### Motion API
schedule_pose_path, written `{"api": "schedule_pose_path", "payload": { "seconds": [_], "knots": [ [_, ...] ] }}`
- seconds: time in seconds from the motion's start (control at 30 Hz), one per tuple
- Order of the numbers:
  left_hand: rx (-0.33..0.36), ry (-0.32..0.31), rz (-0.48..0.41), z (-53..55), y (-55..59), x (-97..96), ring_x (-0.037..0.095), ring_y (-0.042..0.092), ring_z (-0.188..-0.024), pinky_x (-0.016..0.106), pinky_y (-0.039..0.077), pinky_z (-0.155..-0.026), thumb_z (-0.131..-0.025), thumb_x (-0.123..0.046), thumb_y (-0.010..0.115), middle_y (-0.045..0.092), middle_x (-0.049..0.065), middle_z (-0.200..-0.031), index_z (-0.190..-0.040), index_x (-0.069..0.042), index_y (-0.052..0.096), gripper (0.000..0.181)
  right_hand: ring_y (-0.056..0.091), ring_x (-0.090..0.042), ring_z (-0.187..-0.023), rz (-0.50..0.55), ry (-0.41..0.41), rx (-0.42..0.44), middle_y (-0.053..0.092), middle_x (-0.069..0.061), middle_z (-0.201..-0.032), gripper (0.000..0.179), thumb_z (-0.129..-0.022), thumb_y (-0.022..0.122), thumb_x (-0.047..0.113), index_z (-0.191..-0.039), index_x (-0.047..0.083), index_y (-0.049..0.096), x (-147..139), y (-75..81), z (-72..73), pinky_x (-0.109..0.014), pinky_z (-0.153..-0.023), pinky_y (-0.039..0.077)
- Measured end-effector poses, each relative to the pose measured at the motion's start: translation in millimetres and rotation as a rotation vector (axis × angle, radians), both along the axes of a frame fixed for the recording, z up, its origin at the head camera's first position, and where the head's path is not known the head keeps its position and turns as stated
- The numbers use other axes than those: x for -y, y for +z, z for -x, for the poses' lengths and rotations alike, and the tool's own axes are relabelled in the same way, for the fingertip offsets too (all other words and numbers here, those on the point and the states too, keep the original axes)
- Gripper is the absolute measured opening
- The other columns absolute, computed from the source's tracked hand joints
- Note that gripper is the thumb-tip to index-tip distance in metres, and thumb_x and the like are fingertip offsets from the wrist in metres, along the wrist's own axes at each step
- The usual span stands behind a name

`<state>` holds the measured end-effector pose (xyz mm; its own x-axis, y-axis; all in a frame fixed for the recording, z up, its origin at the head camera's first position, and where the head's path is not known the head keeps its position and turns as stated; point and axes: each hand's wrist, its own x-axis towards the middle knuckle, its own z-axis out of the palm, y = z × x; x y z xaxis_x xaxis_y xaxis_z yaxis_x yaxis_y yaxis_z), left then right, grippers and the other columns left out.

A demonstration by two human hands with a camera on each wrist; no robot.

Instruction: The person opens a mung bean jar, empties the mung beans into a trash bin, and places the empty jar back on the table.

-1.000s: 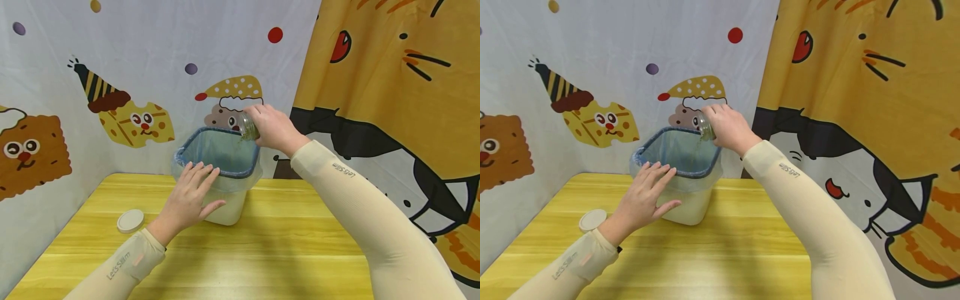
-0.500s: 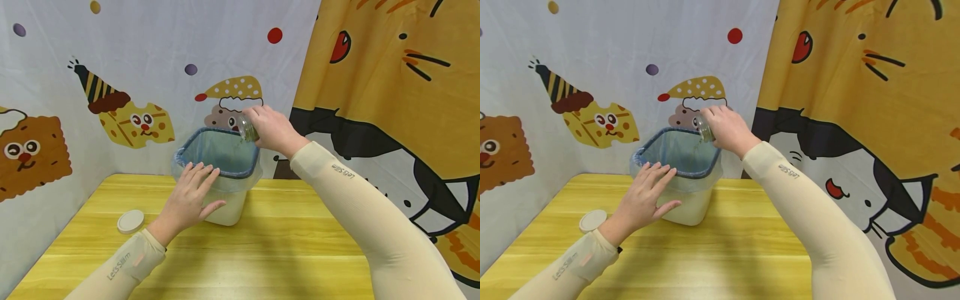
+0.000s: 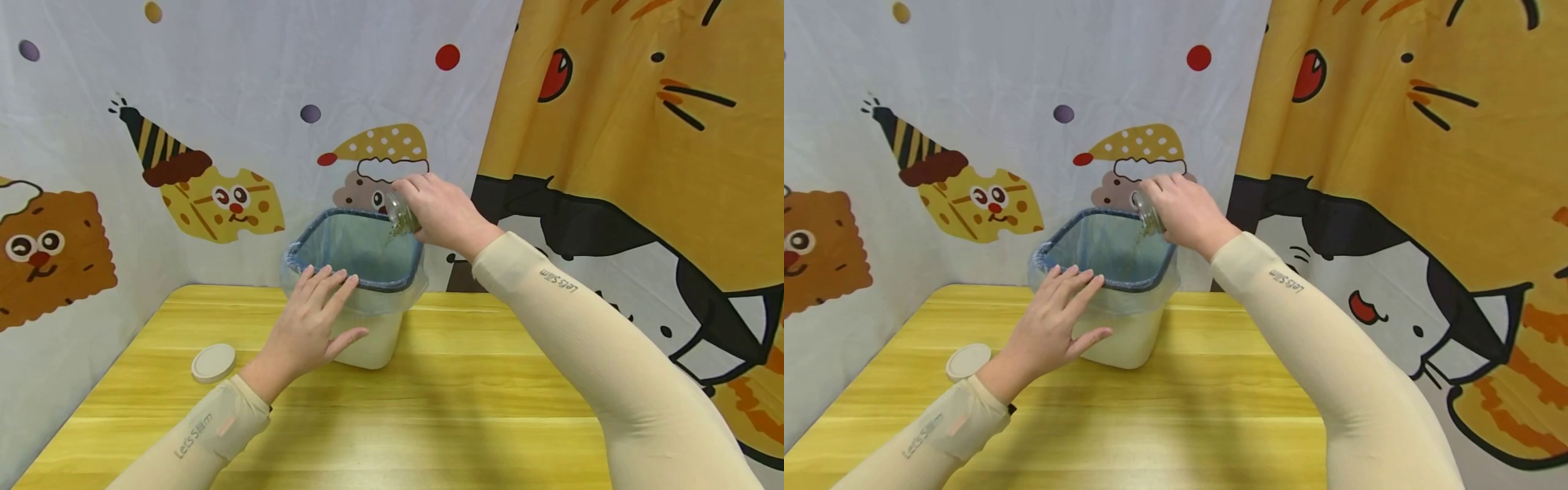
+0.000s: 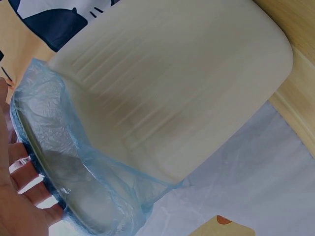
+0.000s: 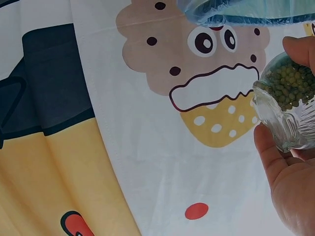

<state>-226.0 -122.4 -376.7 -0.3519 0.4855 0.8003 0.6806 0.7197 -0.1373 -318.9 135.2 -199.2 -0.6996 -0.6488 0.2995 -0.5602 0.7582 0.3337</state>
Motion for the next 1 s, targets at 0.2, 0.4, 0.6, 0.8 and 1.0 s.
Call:
{"api": "schedule_pose_path", "payload": {
  "seconds": [0.2, 0.4, 0.6, 0.8, 1.0],
  "knots": [
    [0.004, 0.005, 0.005, 0.3, -0.6, 0.2, 0.047, 0.058, -0.138, 0.066, 0.042, -0.121, -0.108, -0.068, 0.04, 0.063, 0.024, -0.143, -0.151, -0.001, 0.057, 0.081, 0.052, -0.036, -0.143, -0.022, -0.001, -0.007, 0.053, -0.015, -0.157, 0.093, -0.082, 0.096, 0.022, -0.159, 0.006, 0.044, 0.6, -0.2, -1.1, -0.047, -0.114, 0.053],
    [0.004, 0.007, 0.006, 0.7, -1.8, 0.8, 0.047, 0.058, -0.138, 0.066, 0.043, -0.12, -0.108, -0.068, 0.039, 0.063, 0.024, -0.143, -0.151, -0.001, 0.057, 0.082, 0.053, -0.036, -0.143, -0.04, 0.02, -0.031, 0.054, -0.016, -0.157, 0.095, -0.081, 0.097, 0.023, -0.158, 0.005, 0.044, 0.9, -0.5, -1.3, -0.047, -0.115, 0.052],
    [0.001, 0.001, 0.001, 0.9, -2.1, 0.3, 0.047, 0.058, -0.138, 0.065, 0.041, -0.122, -0.108, -0.068, 0.041, 0.063, 0.025, -0.143, -0.152, -0.001, 0.056, 0.081, 0.054, -0.036, -0.143, -0.046, 0.041, -0.051, 0.054, -0.016, -0.156, 0.094, -0.08, 0.097, 0.022, -0.157, 0.005, 0.046, 0.9, -1.2, -1.3, -0.047, -0.114, 0.053],
    [-0.002, -0.002, 0.003, 1.8, -2.2, 0.4, 0.047, 0.058, -0.138, 0.065, 0.041, -0.122, -0.108, -0.068, 0.041, 0.063, 0.025, -0.143, -0.152, -0.001, 0.056, 0.081, 0.054, -0.037, -0.143, -0.061, 0.048, -0.069, 0.054, -0.016, -0.157, 0.094, -0.08, 0.097, 0.022, -0.157, 0.006, 0.046, 1.4, -1.6, -0.8, -0.047, -0.114, 0.054],
    [-0.008, -0.004, 0.0, 2.2, -1.8, 0.1, 0.047, 0.059, -0.137, 0.065, 0.042, -0.121, -0.108, -0.067, 0.041, 0.063, 0.025, -0.143, -0.152, -0.001, 0.056, 0.081, 0.055, -0.037, -0.142, -0.071, 0.064, -0.086, 0.055, -0.016, -0.156, 0.091, -0.081, 0.096, 0.019, -0.156, 0.006, 0.046, 2.2, -1.5, -0.6, -0.047, -0.116, 0.052]
  ]
}}
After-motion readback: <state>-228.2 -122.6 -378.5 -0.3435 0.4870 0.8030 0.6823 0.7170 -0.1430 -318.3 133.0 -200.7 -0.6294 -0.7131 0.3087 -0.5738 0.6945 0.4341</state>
